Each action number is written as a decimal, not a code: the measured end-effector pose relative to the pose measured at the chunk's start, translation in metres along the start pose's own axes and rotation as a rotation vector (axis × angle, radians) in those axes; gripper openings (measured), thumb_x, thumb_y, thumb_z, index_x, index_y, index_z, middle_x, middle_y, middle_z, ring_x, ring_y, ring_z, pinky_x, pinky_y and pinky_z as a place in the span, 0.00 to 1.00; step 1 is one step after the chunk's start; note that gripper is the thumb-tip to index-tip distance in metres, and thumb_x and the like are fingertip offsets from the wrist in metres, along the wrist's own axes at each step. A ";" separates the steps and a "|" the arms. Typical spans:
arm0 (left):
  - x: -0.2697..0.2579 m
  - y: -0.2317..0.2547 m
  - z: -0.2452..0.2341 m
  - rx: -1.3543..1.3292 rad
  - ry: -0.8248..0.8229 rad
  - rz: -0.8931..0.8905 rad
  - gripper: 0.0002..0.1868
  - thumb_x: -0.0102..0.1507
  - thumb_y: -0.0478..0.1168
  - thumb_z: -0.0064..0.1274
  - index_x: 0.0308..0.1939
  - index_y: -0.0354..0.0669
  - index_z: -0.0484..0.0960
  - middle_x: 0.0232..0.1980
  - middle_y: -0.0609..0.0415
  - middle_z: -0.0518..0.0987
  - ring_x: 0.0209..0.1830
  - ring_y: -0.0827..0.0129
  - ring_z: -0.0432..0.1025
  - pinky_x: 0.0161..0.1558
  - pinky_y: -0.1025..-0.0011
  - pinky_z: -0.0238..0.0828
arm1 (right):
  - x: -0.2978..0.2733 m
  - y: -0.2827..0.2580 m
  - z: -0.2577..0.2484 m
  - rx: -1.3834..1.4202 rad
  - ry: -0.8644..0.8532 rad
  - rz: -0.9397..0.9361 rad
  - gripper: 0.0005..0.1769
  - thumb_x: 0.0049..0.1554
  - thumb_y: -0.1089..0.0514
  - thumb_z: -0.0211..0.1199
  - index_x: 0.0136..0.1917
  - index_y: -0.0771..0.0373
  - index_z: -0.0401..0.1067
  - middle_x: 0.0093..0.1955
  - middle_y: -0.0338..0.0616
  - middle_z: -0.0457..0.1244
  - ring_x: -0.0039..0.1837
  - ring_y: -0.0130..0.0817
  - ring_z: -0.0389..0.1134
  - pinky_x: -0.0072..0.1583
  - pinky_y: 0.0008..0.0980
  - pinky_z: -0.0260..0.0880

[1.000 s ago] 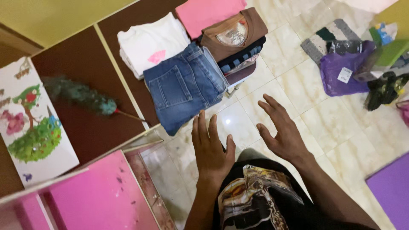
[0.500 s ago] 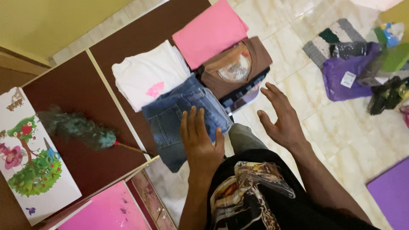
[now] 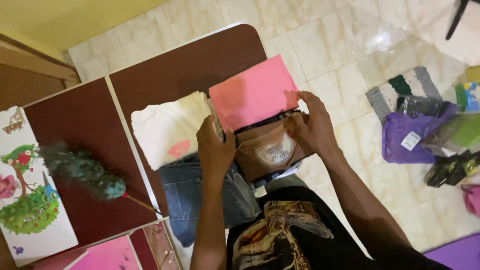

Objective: The person wipes a pink closet shelf with a cloth while holding a spray bottle, then places several folded garments onto the shelf. The person handles a blue garment, a black and red garment, a black garment, a pink garment, and a red garment, placing each one on the shelf.

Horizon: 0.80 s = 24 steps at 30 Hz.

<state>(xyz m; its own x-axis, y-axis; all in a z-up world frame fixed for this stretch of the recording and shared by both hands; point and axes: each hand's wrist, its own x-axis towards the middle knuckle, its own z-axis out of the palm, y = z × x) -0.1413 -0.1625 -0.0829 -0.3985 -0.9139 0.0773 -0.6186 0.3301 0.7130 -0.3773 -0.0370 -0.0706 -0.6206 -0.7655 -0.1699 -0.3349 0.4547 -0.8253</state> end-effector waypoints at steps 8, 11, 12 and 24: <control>0.050 -0.017 0.047 -0.040 -0.211 -0.460 0.37 0.58 0.46 0.55 0.69 0.32 0.65 0.59 0.32 0.76 0.59 0.40 0.71 0.61 0.53 0.67 | 0.081 0.037 0.021 -0.146 -0.059 -0.115 0.40 0.56 0.58 0.65 0.77 0.73 0.56 0.71 0.66 0.59 0.66 0.54 0.66 0.65 0.45 0.68; 0.053 -0.018 0.055 -0.060 -0.143 -0.462 0.39 0.56 0.44 0.58 0.68 0.32 0.65 0.60 0.31 0.76 0.59 0.40 0.72 0.59 0.54 0.68 | 0.098 0.040 0.030 -0.121 -0.058 -0.070 0.43 0.56 0.55 0.69 0.77 0.74 0.54 0.68 0.66 0.61 0.63 0.52 0.68 0.62 0.43 0.70; 0.053 -0.020 0.057 -0.056 -0.121 -0.458 0.38 0.56 0.44 0.58 0.67 0.31 0.65 0.60 0.31 0.76 0.59 0.41 0.72 0.59 0.54 0.68 | 0.102 0.040 0.032 -0.118 -0.057 -0.044 0.45 0.56 0.54 0.70 0.77 0.75 0.53 0.66 0.65 0.62 0.63 0.51 0.69 0.61 0.43 0.70; 0.058 -0.019 0.049 -0.341 -0.139 -0.581 0.22 0.53 0.38 0.52 0.50 0.34 0.80 0.43 0.40 0.84 0.43 0.51 0.79 0.48 0.61 0.74 | 0.101 0.019 0.033 -0.020 0.039 -0.053 0.19 0.55 0.62 0.69 0.59 0.69 0.75 0.54 0.53 0.65 0.49 0.41 0.68 0.51 0.36 0.70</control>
